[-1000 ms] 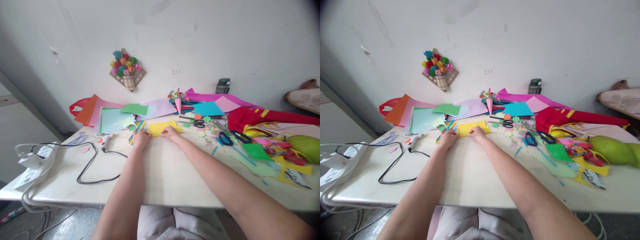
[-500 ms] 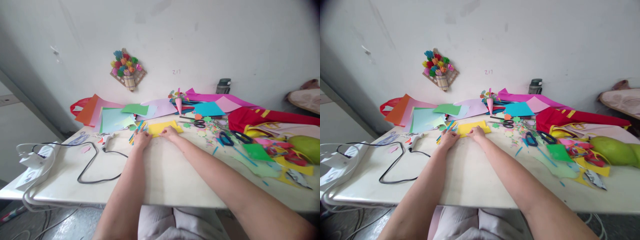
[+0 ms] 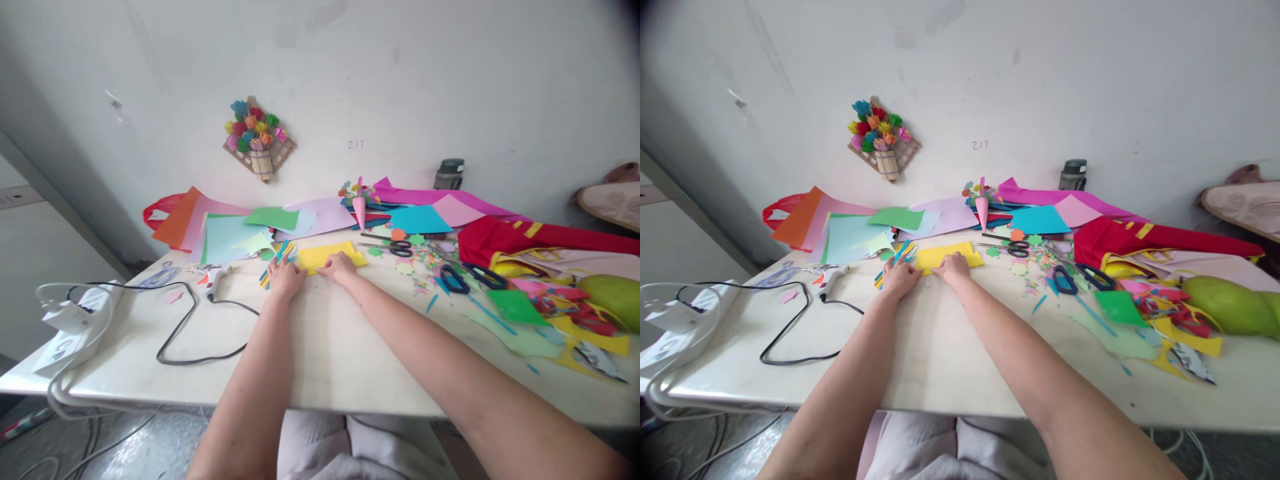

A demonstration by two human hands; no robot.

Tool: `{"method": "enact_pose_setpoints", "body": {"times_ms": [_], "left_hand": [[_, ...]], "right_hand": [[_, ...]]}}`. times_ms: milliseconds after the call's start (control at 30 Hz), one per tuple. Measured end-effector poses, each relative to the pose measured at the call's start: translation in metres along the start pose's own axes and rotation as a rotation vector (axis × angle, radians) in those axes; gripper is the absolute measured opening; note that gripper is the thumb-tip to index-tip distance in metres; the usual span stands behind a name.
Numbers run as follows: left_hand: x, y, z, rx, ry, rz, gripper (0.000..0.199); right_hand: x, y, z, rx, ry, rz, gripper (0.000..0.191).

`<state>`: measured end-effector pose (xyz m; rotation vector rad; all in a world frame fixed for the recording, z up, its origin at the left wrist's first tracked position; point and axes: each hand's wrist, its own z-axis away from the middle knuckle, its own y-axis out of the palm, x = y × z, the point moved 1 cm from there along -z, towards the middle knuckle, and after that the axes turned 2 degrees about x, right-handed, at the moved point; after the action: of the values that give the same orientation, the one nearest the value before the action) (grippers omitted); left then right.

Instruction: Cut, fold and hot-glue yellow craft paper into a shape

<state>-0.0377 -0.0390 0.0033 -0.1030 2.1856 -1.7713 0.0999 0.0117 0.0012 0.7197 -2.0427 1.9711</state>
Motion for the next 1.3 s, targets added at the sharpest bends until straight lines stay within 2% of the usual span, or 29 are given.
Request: {"method": "enact_pose_setpoints", "body": {"times_ms": [200, 367, 633, 800, 1000, 1133, 1300], "left_hand": [[-0.002, 0.0, 0.001, -0.016, -0.023, -0.068, 0.032], [-0.004, 0.0, 0.001, -0.018, -0.06, -0.088, 0.033], [-0.002, 0.003, 0.0, -0.055, -0.137, -0.003, 0.036], [-0.007, 0.001, 0.006, -0.124, -0.105, 0.014, 0.035], [-0.03, 0.0, 0.015, -0.285, 0.057, -0.08, 0.039], [-0.042, 0.007, 0.017, -0.229, 0.104, -0.095, 0.053], [-0.04, 0.013, 0.014, -0.096, 0.032, -0.097, 0.057]], "right_hand": [[0.003, 0.0, -0.003, 0.018, 0.006, 0.029, 0.032], [0.0, -0.005, -0.009, 0.1, 0.009, 0.036, 0.026], [-0.008, -0.014, -0.008, 0.129, -0.021, -0.035, 0.019], [-0.008, -0.012, -0.008, 0.113, -0.037, -0.03, 0.018], [-0.009, -0.009, -0.006, 0.069, -0.031, -0.046, 0.02], [-0.01, -0.007, -0.006, 0.054, -0.067, -0.04, 0.02], [-0.01, -0.007, -0.005, 0.028, -0.06, -0.031, 0.02]]}}
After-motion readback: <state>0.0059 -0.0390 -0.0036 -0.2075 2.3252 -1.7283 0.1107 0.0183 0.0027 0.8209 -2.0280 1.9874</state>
